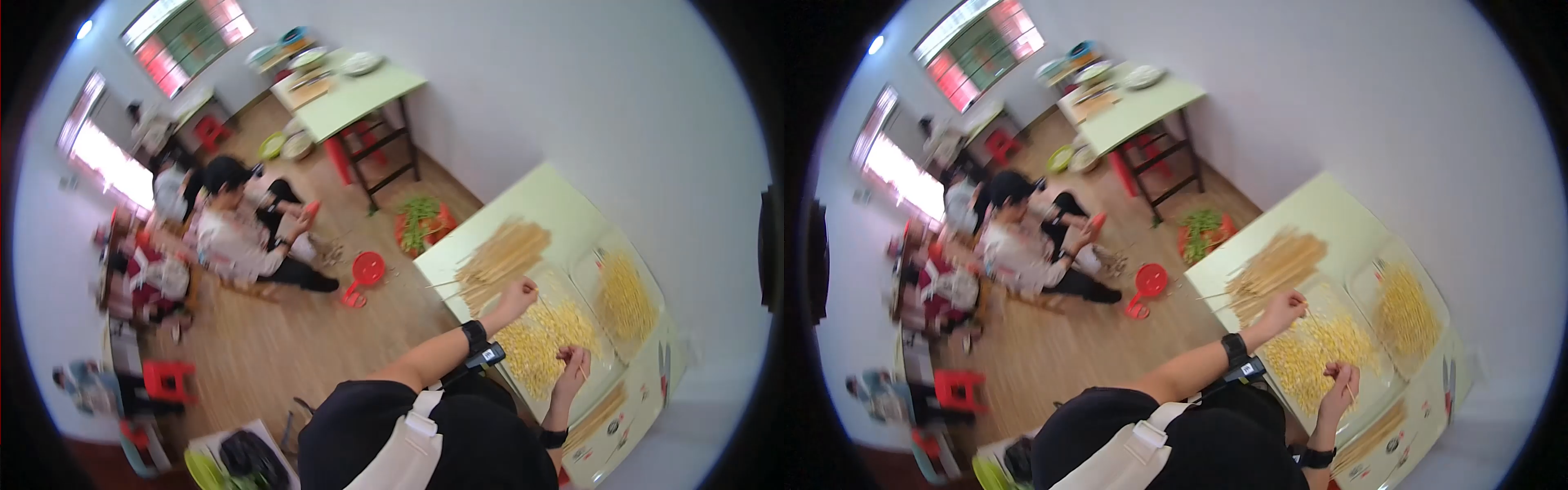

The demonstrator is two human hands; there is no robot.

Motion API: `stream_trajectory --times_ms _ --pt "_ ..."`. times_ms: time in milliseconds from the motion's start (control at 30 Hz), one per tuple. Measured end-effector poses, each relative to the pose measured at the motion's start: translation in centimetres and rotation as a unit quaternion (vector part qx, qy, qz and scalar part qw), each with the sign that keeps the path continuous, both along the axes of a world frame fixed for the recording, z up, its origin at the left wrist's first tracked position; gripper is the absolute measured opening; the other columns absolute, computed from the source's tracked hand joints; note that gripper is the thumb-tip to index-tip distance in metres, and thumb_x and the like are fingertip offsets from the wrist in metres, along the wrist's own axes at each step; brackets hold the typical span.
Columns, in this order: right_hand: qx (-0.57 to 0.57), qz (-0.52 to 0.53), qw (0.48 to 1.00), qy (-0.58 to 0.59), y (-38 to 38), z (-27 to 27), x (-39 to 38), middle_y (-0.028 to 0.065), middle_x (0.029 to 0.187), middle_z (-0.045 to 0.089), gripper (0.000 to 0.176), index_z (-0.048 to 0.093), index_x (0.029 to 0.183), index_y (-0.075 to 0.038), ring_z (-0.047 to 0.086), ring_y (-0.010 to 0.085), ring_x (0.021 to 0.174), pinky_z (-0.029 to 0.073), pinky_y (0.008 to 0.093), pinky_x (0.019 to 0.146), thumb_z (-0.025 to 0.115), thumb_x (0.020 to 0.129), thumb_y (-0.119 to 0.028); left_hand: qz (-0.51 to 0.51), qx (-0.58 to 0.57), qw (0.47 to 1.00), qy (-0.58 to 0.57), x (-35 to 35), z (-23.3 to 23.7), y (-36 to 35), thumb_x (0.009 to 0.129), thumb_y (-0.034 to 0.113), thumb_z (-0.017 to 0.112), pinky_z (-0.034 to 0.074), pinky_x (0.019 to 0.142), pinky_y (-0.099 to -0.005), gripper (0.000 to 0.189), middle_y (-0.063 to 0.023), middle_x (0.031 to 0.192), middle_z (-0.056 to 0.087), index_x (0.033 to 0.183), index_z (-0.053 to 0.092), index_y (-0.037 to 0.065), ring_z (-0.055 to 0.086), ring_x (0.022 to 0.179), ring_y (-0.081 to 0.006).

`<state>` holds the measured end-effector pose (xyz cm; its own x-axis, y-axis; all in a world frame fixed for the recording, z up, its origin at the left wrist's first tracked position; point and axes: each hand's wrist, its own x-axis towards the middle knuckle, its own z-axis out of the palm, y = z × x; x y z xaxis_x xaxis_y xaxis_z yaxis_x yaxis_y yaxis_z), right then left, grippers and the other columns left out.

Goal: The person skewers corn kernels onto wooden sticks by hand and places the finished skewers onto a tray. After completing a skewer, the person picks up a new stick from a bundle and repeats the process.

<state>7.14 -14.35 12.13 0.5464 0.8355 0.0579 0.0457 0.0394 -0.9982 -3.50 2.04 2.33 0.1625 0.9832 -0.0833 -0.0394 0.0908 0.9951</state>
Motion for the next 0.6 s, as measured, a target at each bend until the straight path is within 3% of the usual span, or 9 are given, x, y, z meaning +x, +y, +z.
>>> stream_trajectory --times_ms 200,267,333,600 --pt "0.004 0.057 0.998 -0.017 1.3 -0.9 -0.5 0.0080 0.072 0.051 0.027 0.046 0.081 0.000 0.048 0.0132 0.064 0.041 0.0251 0.063 0.035 0.089 -0.023 0.012 -0.057 0.998 0.011 -3.3 4.2 -0.8 0.070 0.004 0.057 0.045 0.047 -0.0250 0.012 -0.0082 0.064 0.057 0.080 0.053 -0.002 0.057 0.055 -0.0141" --pt "-0.011 0.064 0.998 -0.017 1.6 -0.9 -0.7 0.0074 0.072 0.050 0.028 0.046 0.081 -0.001 0.046 0.0132 0.064 0.040 0.0253 0.064 0.035 0.089 -0.025 0.000 -0.042 0.999 0.019 -3.8 4.3 -0.8 0.070 0.002 0.056 0.045 0.046 -0.0253 0.011 -0.0091 0.065 0.057 0.079 0.053 -0.003 0.057 0.055 -0.0140" --pt "-0.010 0.079 0.997 -0.014 1.9 -0.4 -1.0 0.0073 0.073 0.050 0.028 0.046 0.081 -0.001 0.046 0.0132 0.064 0.040 0.0252 0.064 0.035 0.089 -0.025 0.061 -0.036 0.997 -0.032 -3.4 2.6 -0.5 0.064 0.001 0.056 0.043 0.043 -0.0261 0.010 -0.0093 0.060 0.056 0.073 0.055 -0.001 0.054 0.047 -0.0148" --pt "0.000 0.078 0.996 -0.040 2.3 0.7 -1.7 0.0071 0.074 0.050 0.026 0.046 0.081 -0.001 0.046 0.0135 0.063 0.040 0.0252 0.063 0.035 0.089 -0.023 0.038 -0.047 0.997 -0.056 -5.2 4.9 -1.1 0.070 0.001 0.054 0.045 0.049 -0.0233 0.012 -0.0107 0.065 0.059 0.080 0.051 -0.004 0.060 0.058 -0.0150"
